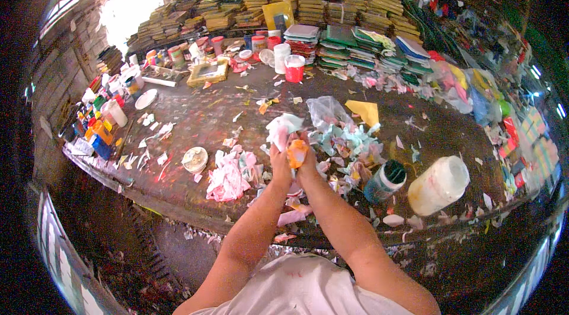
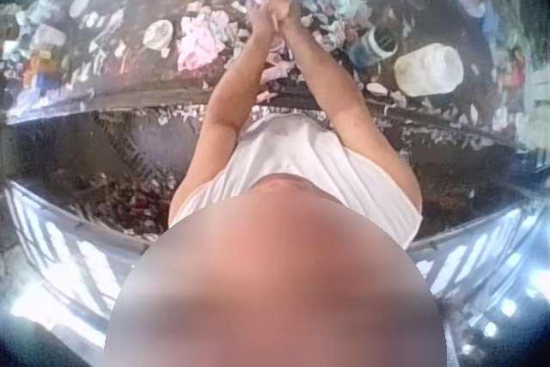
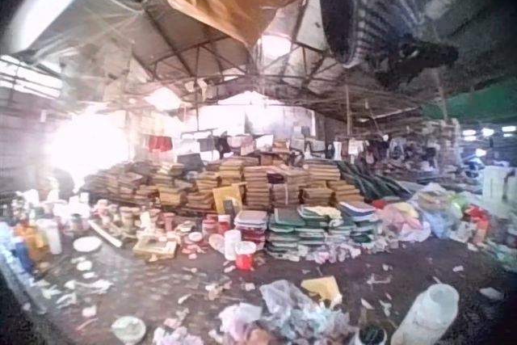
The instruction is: The person pours orange paint into a yellow container and stirs it with a stick. They then add a white liquid from a large jug and continue mixing. Later, they pour a dark blue liquid into a blue container and stir it as well.
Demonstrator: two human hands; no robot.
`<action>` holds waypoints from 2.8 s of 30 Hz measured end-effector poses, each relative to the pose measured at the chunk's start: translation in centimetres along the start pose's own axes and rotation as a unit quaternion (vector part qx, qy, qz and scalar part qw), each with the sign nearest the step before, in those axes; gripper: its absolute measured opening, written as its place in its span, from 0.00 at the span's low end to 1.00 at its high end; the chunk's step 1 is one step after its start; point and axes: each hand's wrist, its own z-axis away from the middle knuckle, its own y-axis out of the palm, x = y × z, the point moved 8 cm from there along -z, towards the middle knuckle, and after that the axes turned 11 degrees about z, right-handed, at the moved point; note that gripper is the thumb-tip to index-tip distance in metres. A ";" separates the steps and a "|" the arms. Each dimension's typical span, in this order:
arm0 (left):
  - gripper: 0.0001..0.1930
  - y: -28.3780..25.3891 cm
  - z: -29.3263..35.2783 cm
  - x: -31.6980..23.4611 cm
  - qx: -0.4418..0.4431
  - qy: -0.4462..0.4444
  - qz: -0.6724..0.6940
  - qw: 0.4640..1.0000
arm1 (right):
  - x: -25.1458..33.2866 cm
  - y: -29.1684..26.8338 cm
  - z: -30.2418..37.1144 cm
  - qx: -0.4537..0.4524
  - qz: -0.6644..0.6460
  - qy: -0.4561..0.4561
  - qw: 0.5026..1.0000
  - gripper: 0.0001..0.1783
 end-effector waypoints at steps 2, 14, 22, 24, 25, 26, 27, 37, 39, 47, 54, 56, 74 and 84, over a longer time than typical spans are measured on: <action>0.23 -3.2 -0.1 2.4 -0.027 -0.068 -0.023 0.997 | -1.7 0.4 1.1 -0.065 0.114 0.032 0.991 0.33; 0.34 -3.6 -2.0 2.6 0.041 -0.131 -0.065 0.988 | -0.6 0.4 1.9 -0.221 0.377 -0.062 0.897 0.37; 0.38 0.8 3.3 -0.5 0.117 -0.009 -0.471 0.875 | 0.0 -3.4 0.7 -0.120 0.142 -0.069 0.980 0.46; 0.40 1.8 4.2 0.2 0.131 -0.064 -0.294 0.945 | -1.8 -9.5 -1.9 -0.204 0.197 -0.090 0.955 0.41; 0.39 2.4 4.6 0.2 0.147 -0.072 -0.196 0.967 | -2.8 -11.7 -3.3 -0.208 0.212 -0.110 0.949 0.39; 0.39 2.3 4.8 0.6 0.124 -0.104 -0.171 0.972 | -2.9 -13.2 -4.6 -0.176 0.205 -0.126 0.954 0.37; 0.38 2.3 5.0 0.7 0.113 -0.122 -0.141 0.976 | -2.7 -14.7 -5.6 -0.195 0.243 -0.117 0.943 0.36; 0.46 1.8 4.4 -8.0 0.174 -0.188 0.032 0.966 | 6.0 0.3 -6.2 -0.172 0.388 -0.207 0.881 0.32; 0.47 0.0 3.6 -12.3 0.194 -0.140 -0.208 0.948 | 7.1 2.8 -6.4 -0.190 0.577 -0.280 0.744 0.30; 0.48 -17.8 1.6 -29.9 0.133 -0.073 -0.660 0.735 | -2.5 9.3 -10.3 -0.076 0.877 -0.203 0.428 0.33; 0.47 -35.7 5.1 -43.0 0.031 -0.070 -0.678 0.731 | -17.5 19.9 -11.2 0.025 0.809 -0.282 0.515 0.29; 0.47 -39.7 6.2 -46.3 -0.006 -0.059 -0.662 0.747 | -22.5 23.5 -11.3 0.055 0.816 -0.277 0.505 0.28; 0.43 -71.7 -2.1 -69.8 -0.206 -0.097 -0.570 0.790 | -68.5 46.1 -21.2 0.431 0.772 -0.284 0.370 0.18; 0.39 -82.5 -14.9 -79.2 -0.236 -0.024 -0.476 0.847 | -76.9 49.4 -28.8 0.528 0.785 -0.280 0.162 0.18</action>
